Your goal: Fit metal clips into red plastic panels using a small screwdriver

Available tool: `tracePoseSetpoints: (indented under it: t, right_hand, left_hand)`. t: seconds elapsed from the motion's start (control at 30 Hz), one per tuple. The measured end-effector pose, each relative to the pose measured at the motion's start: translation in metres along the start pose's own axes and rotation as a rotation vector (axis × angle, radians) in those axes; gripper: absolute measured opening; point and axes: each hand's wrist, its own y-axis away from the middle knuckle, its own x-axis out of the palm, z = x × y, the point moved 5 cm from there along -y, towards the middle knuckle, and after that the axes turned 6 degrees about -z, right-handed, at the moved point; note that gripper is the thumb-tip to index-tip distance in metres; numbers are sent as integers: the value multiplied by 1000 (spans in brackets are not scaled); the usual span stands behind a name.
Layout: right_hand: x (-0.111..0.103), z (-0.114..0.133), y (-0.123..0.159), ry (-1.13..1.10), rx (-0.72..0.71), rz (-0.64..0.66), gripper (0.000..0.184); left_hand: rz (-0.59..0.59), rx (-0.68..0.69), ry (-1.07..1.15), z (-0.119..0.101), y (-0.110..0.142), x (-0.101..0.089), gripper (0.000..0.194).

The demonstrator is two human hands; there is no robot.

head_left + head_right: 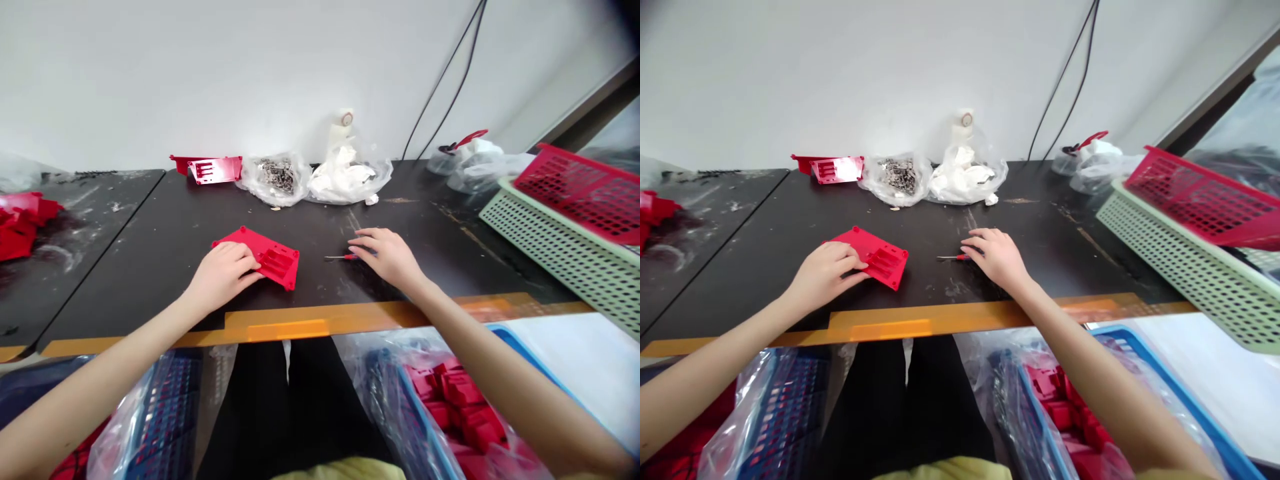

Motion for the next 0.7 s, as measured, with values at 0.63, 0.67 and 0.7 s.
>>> tracePoseSetpoints:
  t: [0.63, 0.67, 0.7]
  right_hand:
    - [80, 50, -195, -41, -43, 85, 31]
    - [91, 50, -205, -20, -30, 116, 31]
    - [101, 50, -214, 3, -15, 148, 31]
  left_hand:
    - [597, -749, 710, 35, -44, 61, 40]
    - [590, -797, 766, 33, -39, 63, 40]
    - [580, -835, 818, 30, -34, 64, 39]
